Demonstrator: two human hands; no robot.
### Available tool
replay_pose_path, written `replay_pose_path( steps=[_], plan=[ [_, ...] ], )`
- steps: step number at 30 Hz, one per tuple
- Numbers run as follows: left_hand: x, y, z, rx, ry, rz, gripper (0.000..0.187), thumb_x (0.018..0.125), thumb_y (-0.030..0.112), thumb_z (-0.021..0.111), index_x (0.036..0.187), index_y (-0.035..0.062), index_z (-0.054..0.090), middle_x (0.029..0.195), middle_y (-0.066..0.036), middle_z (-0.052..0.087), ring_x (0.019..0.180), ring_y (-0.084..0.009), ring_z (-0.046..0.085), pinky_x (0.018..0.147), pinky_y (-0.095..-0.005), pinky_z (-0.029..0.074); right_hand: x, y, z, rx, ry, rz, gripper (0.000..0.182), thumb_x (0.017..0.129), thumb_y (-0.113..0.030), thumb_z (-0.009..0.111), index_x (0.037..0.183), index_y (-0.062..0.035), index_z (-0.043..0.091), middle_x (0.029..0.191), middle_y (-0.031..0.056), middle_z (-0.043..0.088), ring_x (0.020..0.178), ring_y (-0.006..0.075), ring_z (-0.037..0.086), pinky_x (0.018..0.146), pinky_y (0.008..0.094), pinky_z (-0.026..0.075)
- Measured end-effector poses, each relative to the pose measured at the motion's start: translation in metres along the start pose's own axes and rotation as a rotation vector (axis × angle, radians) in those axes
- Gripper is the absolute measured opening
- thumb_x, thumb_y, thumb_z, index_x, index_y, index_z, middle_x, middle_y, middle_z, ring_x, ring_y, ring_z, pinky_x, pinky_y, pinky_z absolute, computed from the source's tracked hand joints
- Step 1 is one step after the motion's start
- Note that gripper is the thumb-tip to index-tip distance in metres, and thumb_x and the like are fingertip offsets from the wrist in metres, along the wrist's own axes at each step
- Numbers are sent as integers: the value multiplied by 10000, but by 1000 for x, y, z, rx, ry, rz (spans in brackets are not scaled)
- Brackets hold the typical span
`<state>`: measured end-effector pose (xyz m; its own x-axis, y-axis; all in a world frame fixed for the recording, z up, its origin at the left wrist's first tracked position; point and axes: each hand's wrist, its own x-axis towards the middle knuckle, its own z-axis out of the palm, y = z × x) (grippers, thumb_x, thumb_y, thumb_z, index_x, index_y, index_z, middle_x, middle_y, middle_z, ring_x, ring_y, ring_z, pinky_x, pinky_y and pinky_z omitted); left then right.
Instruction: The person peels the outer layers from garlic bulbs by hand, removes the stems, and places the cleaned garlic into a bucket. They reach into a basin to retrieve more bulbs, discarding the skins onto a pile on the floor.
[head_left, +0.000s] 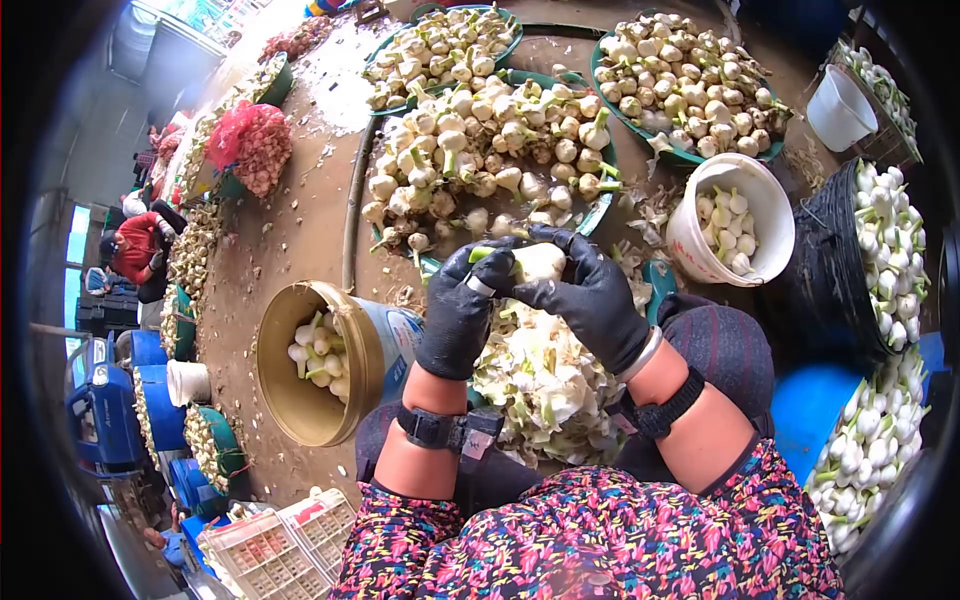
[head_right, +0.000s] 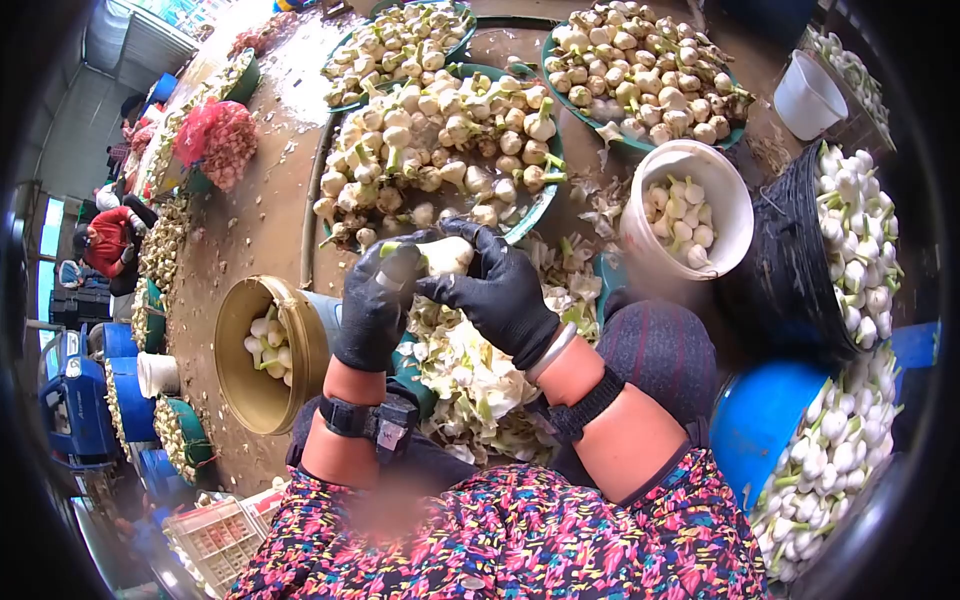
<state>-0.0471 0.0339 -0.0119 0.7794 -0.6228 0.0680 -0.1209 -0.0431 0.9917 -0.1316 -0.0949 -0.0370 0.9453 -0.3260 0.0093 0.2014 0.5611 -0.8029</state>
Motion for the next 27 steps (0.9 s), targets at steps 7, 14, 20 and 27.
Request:
replay_pose_path(
  steps=[7,14,20,27],
  plan=[
    [-5,1,-6,-330,-32,-142,244,807,21,526,1029,-74,563,922,-118,630,827,-177,621,751,-292,504,3,7,-6,7,114,100,436,781,-89,668,1158,29,485,974,78,596,876,123,567,781,268,493],
    [8,-44,-17,606,69,598,159,761,33,612,919,22,603,824,-57,601,729,-184,571,658,-302,471,2,5,3,-275,37,-75,536,716,-65,703,1181,30,453,1114,144,539,1007,220,545,874,334,455],
    [2,-9,-12,-215,19,-152,324,809,69,592,1119,-12,543,895,-13,595,795,-74,538,707,-235,460,-2,13,9,-234,53,-74,479,755,-29,669,1184,0,457,1115,89,531,1005,177,526,898,310,425],
    [1,-13,-20,-501,-58,-244,309,812,91,603,1104,-2,559,897,-36,604,771,-93,563,687,-242,479,-1,7,12,-201,-29,-101,481,760,-68,674,1182,1,453,1081,83,547,968,172,540,875,311,443]
  ],
)
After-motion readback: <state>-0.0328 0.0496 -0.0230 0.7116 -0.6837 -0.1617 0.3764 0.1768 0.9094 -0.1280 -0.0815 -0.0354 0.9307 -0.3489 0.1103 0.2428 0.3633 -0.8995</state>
